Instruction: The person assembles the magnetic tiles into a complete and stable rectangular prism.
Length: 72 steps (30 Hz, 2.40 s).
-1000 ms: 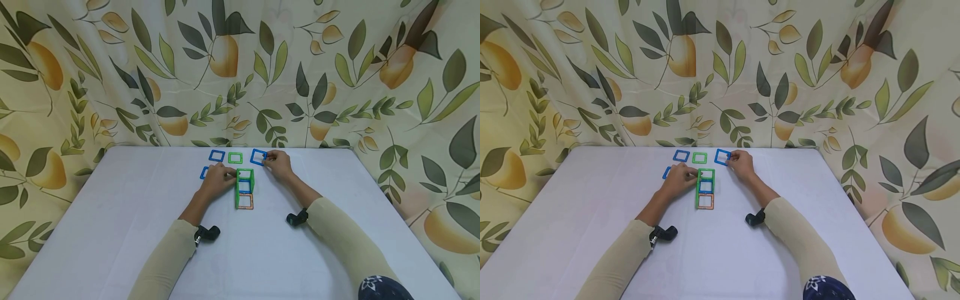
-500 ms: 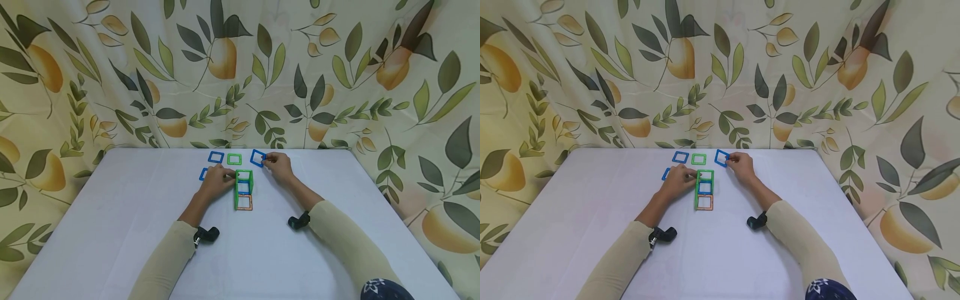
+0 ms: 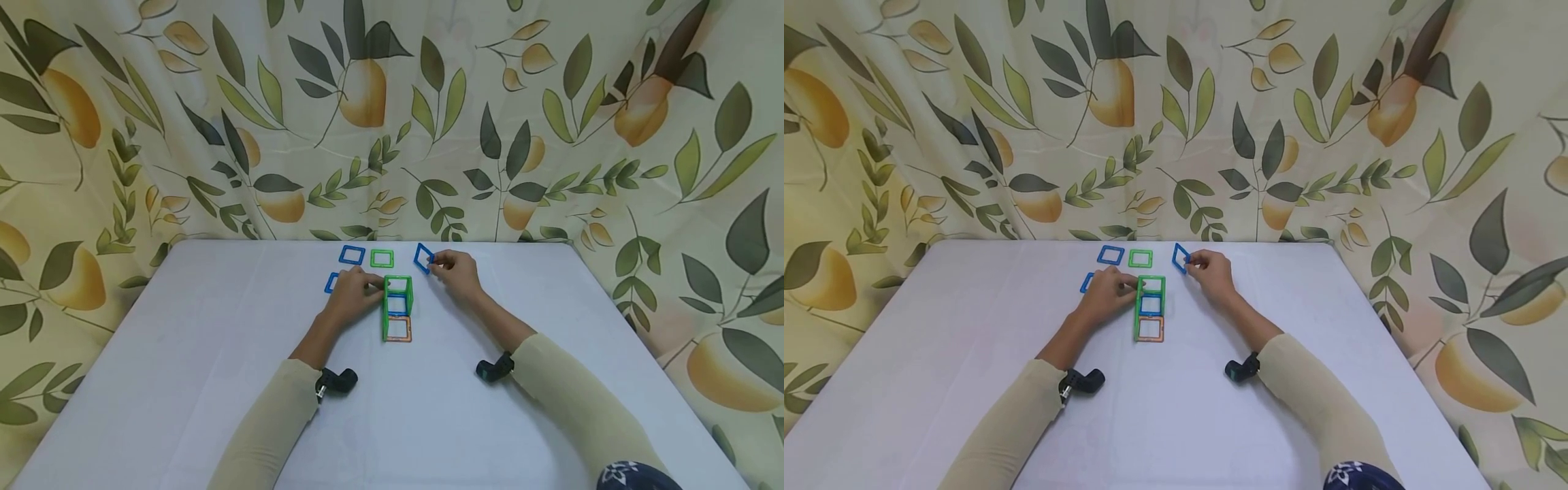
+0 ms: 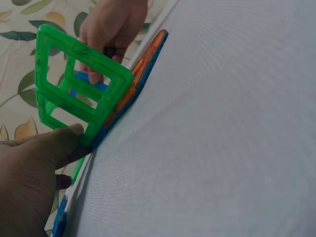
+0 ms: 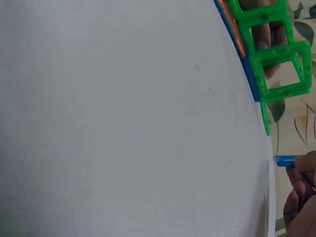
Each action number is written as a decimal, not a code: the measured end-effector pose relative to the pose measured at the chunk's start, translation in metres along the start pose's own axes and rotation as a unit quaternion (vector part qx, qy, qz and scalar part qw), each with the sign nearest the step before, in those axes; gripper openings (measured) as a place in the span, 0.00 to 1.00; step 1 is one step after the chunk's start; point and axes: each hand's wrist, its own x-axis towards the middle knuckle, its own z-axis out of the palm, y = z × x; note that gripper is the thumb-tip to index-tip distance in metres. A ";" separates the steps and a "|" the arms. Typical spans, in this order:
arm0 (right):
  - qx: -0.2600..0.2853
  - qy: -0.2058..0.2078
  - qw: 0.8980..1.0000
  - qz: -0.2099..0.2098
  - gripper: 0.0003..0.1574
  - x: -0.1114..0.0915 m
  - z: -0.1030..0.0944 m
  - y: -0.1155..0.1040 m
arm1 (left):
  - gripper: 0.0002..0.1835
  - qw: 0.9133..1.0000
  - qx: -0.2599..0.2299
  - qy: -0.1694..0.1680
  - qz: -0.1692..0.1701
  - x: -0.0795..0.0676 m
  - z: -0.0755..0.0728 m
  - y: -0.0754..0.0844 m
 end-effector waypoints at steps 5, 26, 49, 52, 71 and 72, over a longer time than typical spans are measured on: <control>-0.013 0.003 1.000 -0.018 0.10 -0.006 0.000 -0.005 | 0.14 1.000 -0.006 0.000 -0.004 0.000 -0.002 0.001; -0.034 0.010 0.999 -0.037 0.09 -0.028 0.001 -0.011 | 0.15 1.000 -0.004 -0.010 -0.001 0.001 -0.001 0.000; -0.020 -0.012 0.998 -0.055 0.09 -0.064 -0.001 -0.022 | 0.14 1.000 -0.006 -0.005 -0.005 -0.001 -0.001 0.002; -0.019 -0.016 0.998 -0.056 0.09 -0.068 -0.001 -0.022 | 0.14 1.000 -0.007 -0.003 -0.008 -0.001 -0.002 0.004; -0.005 -0.019 0.996 -0.084 0.07 -0.095 -0.003 -0.026 | 0.14 1.000 -0.003 -0.003 -0.003 -0.002 0.000 0.002; -0.004 -0.020 0.996 -0.085 0.07 -0.096 -0.003 -0.026 | 0.14 1.000 -0.003 -0.002 -0.002 -0.002 -0.001 0.003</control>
